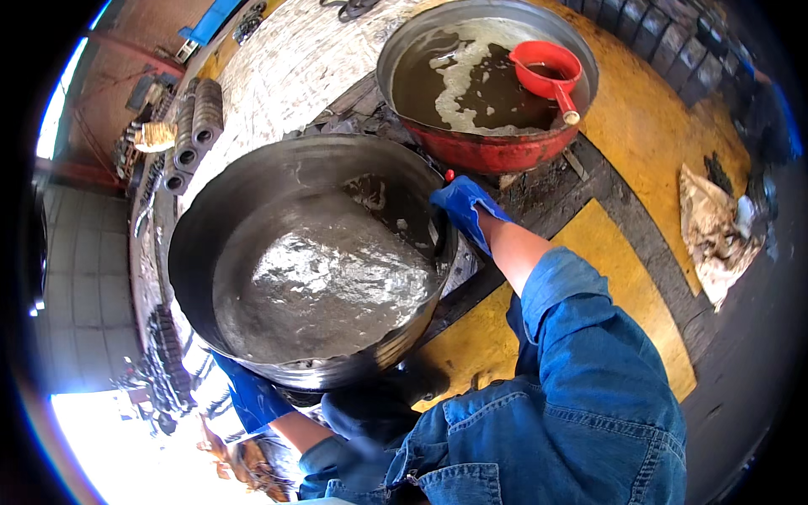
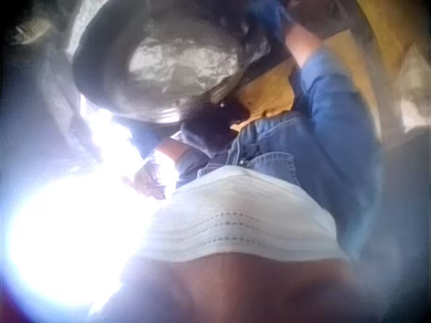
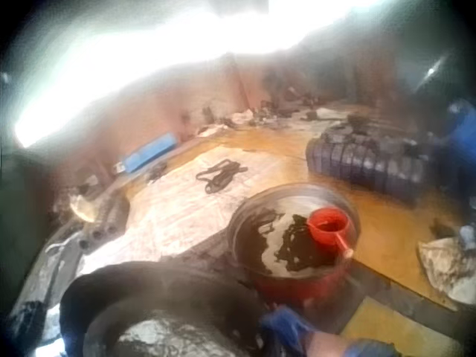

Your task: The person uses a red scoop to remove metal debris from a basin of dark liquid and transfers it to another container, then wipes the inside of the basin with a blue gloved hand.

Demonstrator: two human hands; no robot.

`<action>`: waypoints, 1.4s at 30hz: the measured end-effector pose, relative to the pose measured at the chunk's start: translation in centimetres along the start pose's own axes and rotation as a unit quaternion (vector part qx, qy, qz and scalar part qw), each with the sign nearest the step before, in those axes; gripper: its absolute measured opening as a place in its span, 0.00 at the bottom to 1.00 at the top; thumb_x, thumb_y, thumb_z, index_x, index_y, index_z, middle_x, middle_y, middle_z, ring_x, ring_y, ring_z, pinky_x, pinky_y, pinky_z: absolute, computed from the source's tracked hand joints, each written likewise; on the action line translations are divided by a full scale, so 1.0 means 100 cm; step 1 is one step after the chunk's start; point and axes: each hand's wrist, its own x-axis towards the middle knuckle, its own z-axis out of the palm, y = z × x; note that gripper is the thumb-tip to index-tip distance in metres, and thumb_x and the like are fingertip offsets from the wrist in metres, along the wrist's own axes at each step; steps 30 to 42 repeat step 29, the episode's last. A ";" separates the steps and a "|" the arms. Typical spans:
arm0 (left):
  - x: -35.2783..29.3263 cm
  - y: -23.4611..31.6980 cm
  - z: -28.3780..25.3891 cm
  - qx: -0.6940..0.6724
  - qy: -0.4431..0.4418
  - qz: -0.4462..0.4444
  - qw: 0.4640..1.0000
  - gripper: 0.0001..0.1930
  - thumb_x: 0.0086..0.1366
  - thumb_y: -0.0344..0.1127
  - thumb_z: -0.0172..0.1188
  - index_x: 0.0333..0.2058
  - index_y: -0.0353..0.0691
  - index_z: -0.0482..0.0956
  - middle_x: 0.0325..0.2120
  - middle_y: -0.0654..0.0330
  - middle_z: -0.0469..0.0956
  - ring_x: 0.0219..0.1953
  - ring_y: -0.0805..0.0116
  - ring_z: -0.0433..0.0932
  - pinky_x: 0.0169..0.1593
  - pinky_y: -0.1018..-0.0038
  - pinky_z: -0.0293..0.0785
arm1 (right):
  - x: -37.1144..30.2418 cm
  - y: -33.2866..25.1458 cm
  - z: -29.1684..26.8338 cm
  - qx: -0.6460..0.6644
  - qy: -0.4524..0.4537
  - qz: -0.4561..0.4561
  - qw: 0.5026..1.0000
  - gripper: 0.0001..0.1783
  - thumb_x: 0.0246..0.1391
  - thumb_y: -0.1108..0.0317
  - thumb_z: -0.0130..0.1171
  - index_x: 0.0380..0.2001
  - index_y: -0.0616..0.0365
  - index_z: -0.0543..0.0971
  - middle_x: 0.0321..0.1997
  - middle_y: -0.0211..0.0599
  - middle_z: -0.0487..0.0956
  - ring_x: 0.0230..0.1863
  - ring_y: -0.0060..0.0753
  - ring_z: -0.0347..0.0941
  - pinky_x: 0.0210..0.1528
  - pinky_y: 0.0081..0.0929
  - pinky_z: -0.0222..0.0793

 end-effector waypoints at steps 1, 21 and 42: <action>0.007 0.009 0.001 0.001 -0.011 0.002 1.000 0.30 0.75 0.53 0.41 0.64 0.38 0.66 0.60 0.52 0.71 0.58 0.56 0.72 0.62 0.63 0.68 | -0.009 -0.009 -0.006 -0.006 -0.003 0.006 1.000 0.20 0.48 0.60 0.65 0.37 0.68 0.82 0.29 0.37 0.78 0.32 0.29 0.71 0.37 0.34 0.67; 0.187 0.233 -0.016 0.030 -0.202 0.017 0.979 0.28 0.75 0.54 0.42 0.66 0.45 0.66 0.60 0.58 0.71 0.56 0.56 0.73 0.60 0.63 0.71 | -0.006 -0.036 -0.032 0.208 0.012 -0.132 0.969 0.20 0.49 0.59 0.63 0.42 0.62 0.83 0.42 0.51 0.84 0.43 0.44 0.80 0.44 0.41 0.73; 0.300 0.328 0.092 0.054 -0.528 0.143 0.835 0.27 0.73 0.54 0.45 0.64 0.45 0.69 0.58 0.54 0.74 0.57 0.55 0.75 0.59 0.61 0.74 | -0.008 -0.060 -0.061 0.467 0.007 -0.005 0.884 0.21 0.50 0.56 0.66 0.45 0.54 0.84 0.50 0.57 0.81 0.51 0.48 0.79 0.51 0.37 0.74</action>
